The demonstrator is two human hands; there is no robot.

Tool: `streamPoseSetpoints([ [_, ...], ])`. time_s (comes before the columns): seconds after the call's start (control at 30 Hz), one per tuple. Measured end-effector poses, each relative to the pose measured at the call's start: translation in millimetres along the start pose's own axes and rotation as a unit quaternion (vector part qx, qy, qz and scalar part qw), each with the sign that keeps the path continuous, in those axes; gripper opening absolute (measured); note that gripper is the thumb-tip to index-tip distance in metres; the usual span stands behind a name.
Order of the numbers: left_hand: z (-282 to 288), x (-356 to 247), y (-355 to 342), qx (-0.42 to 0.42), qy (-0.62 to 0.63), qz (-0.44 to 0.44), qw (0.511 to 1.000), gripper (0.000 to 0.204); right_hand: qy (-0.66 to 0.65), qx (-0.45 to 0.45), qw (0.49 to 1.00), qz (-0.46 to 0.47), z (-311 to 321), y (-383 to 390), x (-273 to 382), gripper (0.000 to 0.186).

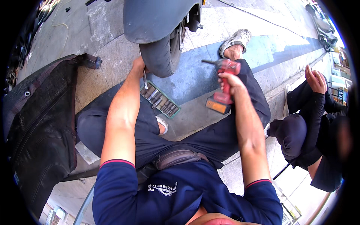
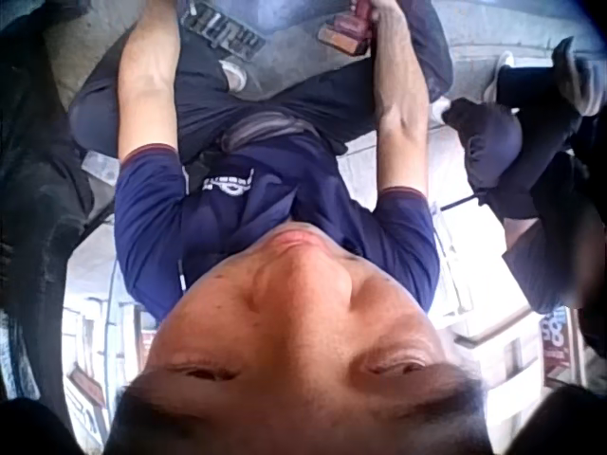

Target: The person unscrews bolts from a motorcycle wheel using an impact driver and a wrench, removes a component, and then uses the impact driver to tighten the bolts back onto the wheel.

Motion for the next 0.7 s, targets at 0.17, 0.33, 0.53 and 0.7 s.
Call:
streamPoseSetpoints([
  [0.17,18.2,-50.6,26.0,-0.080,-0.113,-0.090,0.986,0.026,0.053,0.097,0.982,-0.154,-44.7,-64.1,-128.4,0.020],
  [0.33,-33.9,-96.4,136.5,-0.140,-0.118,-0.189,0.965,0.028,0.276,-0.060,0.942,-0.183,5.6,-97.2,-161.3,0.023],
  [0.53,-25.6,-82.4,162.7,-0.230,-0.192,-0.288,0.909,0.029,0.669,-0.009,0.724,0.168,-160.3,4.8,-37.4,0.047],
  [0.7,-82.9,-88.6,201.8,-0.210,-0.315,-0.345,0.859,0.029,0.539,-0.033,0.724,0.430,-240.6,137.8,-17.4,0.060],
])
Point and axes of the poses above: each hand's wrist, its own y-axis away from the middle knuckle, its own z-axis out of the back of the hand, x = y × z, the point moved 8 cm from there along -y, towards the middle knuckle, and after that the axes turned 2 degrees about -z, right-handed, at the moved point
